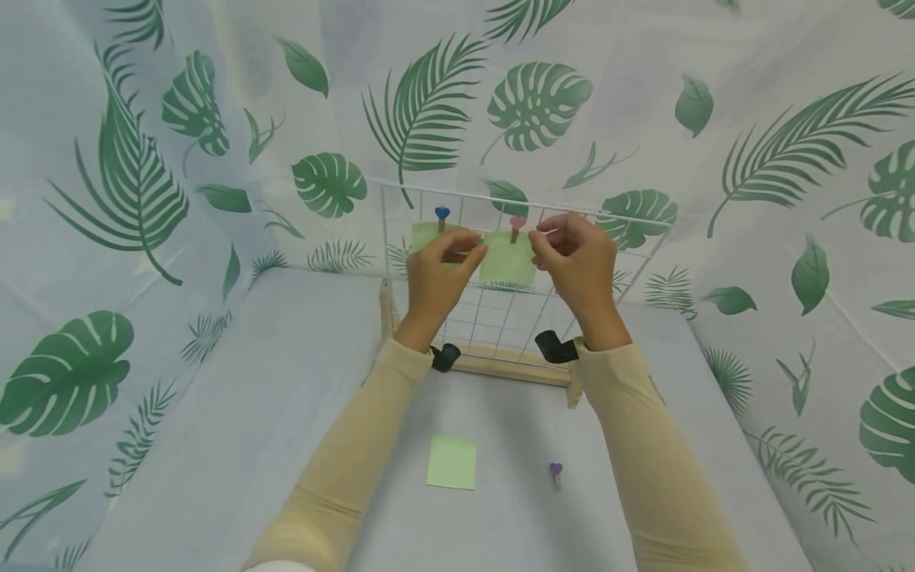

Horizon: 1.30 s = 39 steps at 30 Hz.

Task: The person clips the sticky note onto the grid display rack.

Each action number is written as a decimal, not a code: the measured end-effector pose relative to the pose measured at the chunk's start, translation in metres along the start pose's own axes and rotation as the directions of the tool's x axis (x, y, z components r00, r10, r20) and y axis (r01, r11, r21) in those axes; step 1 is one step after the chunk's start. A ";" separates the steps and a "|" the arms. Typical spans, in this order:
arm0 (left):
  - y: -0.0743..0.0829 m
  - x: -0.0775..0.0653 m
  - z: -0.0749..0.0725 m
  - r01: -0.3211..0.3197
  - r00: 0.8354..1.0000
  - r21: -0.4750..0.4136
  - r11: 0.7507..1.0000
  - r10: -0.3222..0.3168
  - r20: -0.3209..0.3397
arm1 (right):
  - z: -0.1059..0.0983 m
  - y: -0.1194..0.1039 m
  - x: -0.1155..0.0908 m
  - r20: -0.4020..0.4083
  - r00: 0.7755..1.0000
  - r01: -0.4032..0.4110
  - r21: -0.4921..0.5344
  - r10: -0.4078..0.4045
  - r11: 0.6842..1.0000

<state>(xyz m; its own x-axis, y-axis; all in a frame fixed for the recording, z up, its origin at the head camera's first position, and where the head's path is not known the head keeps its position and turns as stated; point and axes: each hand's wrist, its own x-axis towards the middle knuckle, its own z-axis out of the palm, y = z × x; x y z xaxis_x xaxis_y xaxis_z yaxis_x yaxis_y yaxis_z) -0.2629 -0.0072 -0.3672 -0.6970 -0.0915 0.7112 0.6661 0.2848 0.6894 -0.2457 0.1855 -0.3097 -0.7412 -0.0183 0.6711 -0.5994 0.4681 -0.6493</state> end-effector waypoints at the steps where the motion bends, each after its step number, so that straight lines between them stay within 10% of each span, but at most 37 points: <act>1: 0.000 -0.001 -0.001 0.002 1.000 -0.004 1.000 -0.002 0.004 | -0.001 0.001 -0.001 0.004 1.000 -0.006 0.015 0.006 1.000; 25: 0.007 -0.022 -0.032 0.181 0.966 -0.129 0.975 -0.152 0.209 | -0.024 0.014 -0.029 0.223 0.970 -0.153 0.236 0.100 0.960; 39: -0.001 -0.042 -0.041 0.158 0.959 -0.138 0.978 -0.118 0.259 | -0.036 0.019 -0.047 0.297 0.950 -0.179 0.263 0.097 0.948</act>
<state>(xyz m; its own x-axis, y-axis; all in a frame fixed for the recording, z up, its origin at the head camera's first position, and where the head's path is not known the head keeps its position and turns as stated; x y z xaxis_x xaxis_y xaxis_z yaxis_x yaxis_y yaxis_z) -0.2232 -0.0428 -0.3917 -0.8156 0.1257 0.5648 0.5780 0.1320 0.8053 -0.2115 0.2274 -0.3404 -0.8520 -0.2342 0.4683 -0.5151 0.2149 -0.8297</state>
